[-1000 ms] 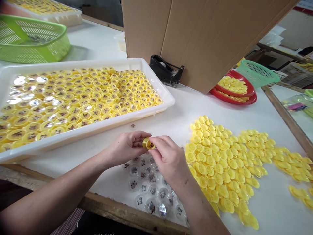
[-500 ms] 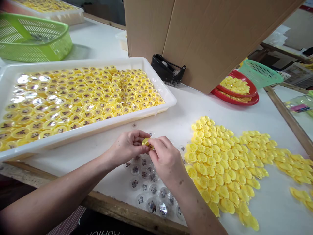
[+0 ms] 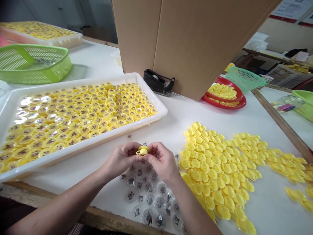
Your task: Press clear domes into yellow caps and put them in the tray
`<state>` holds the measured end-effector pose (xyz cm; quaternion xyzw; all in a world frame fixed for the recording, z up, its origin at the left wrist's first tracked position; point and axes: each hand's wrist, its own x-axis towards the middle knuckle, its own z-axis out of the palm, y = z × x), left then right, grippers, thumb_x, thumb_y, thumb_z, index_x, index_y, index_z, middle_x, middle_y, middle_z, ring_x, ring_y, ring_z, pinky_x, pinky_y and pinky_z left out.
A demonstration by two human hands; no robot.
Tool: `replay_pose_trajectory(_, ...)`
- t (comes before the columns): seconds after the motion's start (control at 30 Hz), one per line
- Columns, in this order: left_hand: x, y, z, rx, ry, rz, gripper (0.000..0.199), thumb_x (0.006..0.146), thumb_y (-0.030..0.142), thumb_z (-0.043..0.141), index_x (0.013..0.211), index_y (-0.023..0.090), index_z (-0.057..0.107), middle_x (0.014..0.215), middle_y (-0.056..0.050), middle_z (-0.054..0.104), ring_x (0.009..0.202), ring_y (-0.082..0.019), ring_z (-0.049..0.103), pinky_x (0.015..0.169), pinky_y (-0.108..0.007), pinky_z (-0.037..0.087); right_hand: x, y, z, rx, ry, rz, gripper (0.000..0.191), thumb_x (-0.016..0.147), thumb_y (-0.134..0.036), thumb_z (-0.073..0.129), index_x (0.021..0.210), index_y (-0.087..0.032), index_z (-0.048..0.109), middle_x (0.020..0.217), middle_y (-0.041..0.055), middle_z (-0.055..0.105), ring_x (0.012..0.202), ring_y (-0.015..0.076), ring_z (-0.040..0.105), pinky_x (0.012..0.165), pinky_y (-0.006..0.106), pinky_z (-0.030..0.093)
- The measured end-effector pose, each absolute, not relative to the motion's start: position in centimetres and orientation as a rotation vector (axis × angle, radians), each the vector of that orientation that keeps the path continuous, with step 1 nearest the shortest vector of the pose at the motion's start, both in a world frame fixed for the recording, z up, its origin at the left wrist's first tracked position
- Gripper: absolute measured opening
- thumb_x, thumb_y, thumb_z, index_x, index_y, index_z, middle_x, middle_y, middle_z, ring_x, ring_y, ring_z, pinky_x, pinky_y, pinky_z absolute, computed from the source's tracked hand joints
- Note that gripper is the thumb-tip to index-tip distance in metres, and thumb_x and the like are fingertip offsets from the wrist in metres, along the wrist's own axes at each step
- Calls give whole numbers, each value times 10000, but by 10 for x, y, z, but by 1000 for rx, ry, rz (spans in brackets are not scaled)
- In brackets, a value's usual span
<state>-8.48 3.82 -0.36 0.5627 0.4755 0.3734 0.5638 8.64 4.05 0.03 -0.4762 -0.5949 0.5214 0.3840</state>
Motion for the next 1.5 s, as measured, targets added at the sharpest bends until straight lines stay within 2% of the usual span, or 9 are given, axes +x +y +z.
replay_pose_trajectory(0.2, -88, 38, 9, 1575, 1298, 795, 138, 757, 269, 622, 827, 150, 633, 704, -13, 644, 653, -145, 568, 575, -230, 402, 83, 41, -2, -1172, -1461, 1383, 147, 757, -265, 662, 845, -191, 570, 720, -21, 592, 640, 110, 559, 606, 229, 484)
replay_pose_trajectory(0.33, -86, 37, 9, 1469, 1230, 787, 200, 750, 314, 626, 830, 130, 632, 726, -32, 643, 660, -152, 563, 564, -226, 403, 83, 42, -1, -1205, -1377, 1507, 183, 738, -307, 691, 812, -184, 578, 688, -31, 579, 618, 104, 547, 584, 225, 470)
replay_pose_trajectory(0.53, -90, 35, 29, 1419, 1165, 870, 299, 731, 314, 644, 958, 123, 603, 776, -56, 640, 652, -141, 564, 568, -232, 423, 99, 45, 9, -1198, -1395, 1527, 321, 762, -396, 665, 999, -192, 590, 899, 37, 647, 794, 157, 600, 688, 272, 500)
replay_pose_trajectory(0.67, -134, 78, 65, 1670, 1391, 935, 331, 744, 345, 621, 1024, 179, 560, 704, -4, 605, 597, -116, 541, 535, -216, 406, 114, 52, 11, -1294, -1275, 1369, 351, 770, -450, 638, 999, -191, 581, 900, 51, 649, 750, 159, 612, 638, 268, 500)
replay_pose_trajectory(0.73, -160, 114, 82, 1817, 1562, 789, 328, 741, 359, 605, 1017, 185, 582, 666, 7, 588, 572, -111, 524, 509, -208, 386, 118, 55, 10, -1319, -1261, 1321, 364, 760, -452, 646, 1004, -191, 578, 876, 46, 645, 736, 157, 610, 623, 261, 498)
replay_pose_trajectory(0.83, -187, 166, 95, 1983, 1711, 390, 393, 748, 354, 562, 1100, 181, 579, 784, -23, 643, 639, -124, 558, 527, -204, 402, 119, 55, 6, -1325, -1312, 1308, 369, 755, -443, 647, 1013, -189, 576, 878, 50, 644, 737, 158, 606, 628, 259, 499)
replay_pose_trajectory(1.03, -188, 207, 81, 2088, 1580, -11, 355, 674, 299, 614, 1013, 216, 679, 877, -15, 682, 723, -136, 594, 589, -193, 425, 120, 55, -3, -1334, -1382, 1326, 362, 780, -431, 607, 1043, -188, 557, 903, 56, 635, 757, 161, 600, 656, 270, 503)
replay_pose_trajectory(1.33, -181, 223, 65, 2161, 1347, -280, 265, 706, 260, 574, 925, 285, 723, 990, 39, 698, 816, -132, 599, 666, -186, 432, 118, 55, -4, -1366, -1397, 1319, 336, 793, -399, 589, 1057, -195, 549, 909, 56, 633, 785, 169, 601, 671, 277, 498)
replay_pose_trajectory(1.5, -184, 218, 64, 2212, 1374, -247, 281, 730, 236, 548, 962, 255, 705, 1018, 25, 688, 858, -133, 601, 686, -182, 433, 121, 56, -5, -1362, -1398, 1343, 351, 786, -402, 594, 1065, -193, 550, 917, 58, 633, 781, 168, 604, 685, 283, 501)
